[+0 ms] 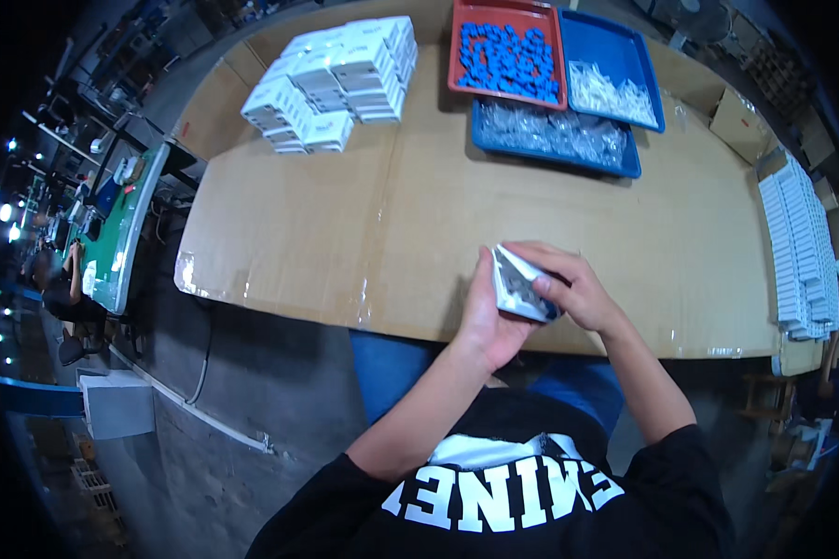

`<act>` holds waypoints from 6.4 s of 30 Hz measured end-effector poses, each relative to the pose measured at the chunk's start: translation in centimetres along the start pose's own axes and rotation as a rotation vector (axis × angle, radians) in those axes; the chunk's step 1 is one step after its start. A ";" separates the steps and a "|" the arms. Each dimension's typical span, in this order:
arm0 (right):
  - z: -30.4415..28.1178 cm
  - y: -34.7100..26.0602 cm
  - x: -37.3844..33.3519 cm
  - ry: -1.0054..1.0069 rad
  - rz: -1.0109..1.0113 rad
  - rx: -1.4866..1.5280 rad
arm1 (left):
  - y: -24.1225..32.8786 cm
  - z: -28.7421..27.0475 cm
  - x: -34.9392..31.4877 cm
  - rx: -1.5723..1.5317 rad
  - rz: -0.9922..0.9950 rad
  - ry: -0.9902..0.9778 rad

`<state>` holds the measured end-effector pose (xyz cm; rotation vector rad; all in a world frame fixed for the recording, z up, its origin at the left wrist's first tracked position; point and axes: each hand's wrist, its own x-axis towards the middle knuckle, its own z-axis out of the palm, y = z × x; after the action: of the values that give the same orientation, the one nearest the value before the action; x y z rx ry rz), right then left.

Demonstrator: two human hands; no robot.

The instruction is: Assemble small plastic components and package them into small white boxes.

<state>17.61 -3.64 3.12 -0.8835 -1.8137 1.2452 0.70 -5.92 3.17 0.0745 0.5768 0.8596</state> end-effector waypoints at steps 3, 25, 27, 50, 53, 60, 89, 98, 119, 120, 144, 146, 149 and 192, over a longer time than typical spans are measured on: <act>-0.1 -0.2 -0.8 0.009 0.085 0.002 | -0.5 -0.3 0.2 0.019 -0.019 -0.035; 1.3 -0.6 -1.5 -0.019 0.132 0.033 | -1.0 -2.0 -0.2 0.025 -0.003 -0.035; 1.5 -0.5 -1.7 -0.029 0.121 -0.034 | -1.4 -2.2 0.3 0.064 -0.006 0.034; 2.5 -0.1 -4.4 0.066 -0.340 -0.421 | -1.8 -0.3 -2.3 0.339 0.109 0.025; 2.5 -0.1 -4.8 0.076 -0.344 -0.455 | -2.0 0.3 -2.7 0.365 0.106 0.040; 1.8 -1.8 -4.2 0.088 -0.387 -0.538 | -1.0 0.5 -2.7 0.402 0.095 -0.138; 1.7 -5.1 -5.0 0.236 0.044 0.137 | 4.3 -0.5 -5.6 0.890 0.274 -0.376; 4.6 -2.7 -3.1 0.530 0.061 0.488 | 1.2 -1.2 -3.6 0.208 0.504 -0.196; 2.1 -5.5 -7.6 0.453 -0.105 0.363 | 0.9 0.5 -5.3 0.830 0.622 -0.451; 1.9 -5.5 -7.6 0.416 -0.141 0.281 | 1.0 0.5 -5.3 0.829 0.628 -0.444; 3.5 -4.2 -6.7 0.593 -0.097 0.446 | -0.4 -1.2 -3.8 0.755 0.657 -0.224; 4.0 -4.6 -6.7 0.605 -0.086 0.445 | -0.4 -1.2 -3.9 0.732 0.661 -0.236; 4.4 -4.0 -7.2 0.681 -0.012 0.499 | -0.5 -1.0 -4.2 0.729 0.610 -0.262; -24.5 7.2 -31.0 1.366 0.104 -0.189 | -14.8 2.8 6.4 2.064 0.837 -0.540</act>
<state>54.61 -17.56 -3.88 -1.4335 -0.7517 0.2545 15.65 -10.54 -1.57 2.4682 0.6862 0.6109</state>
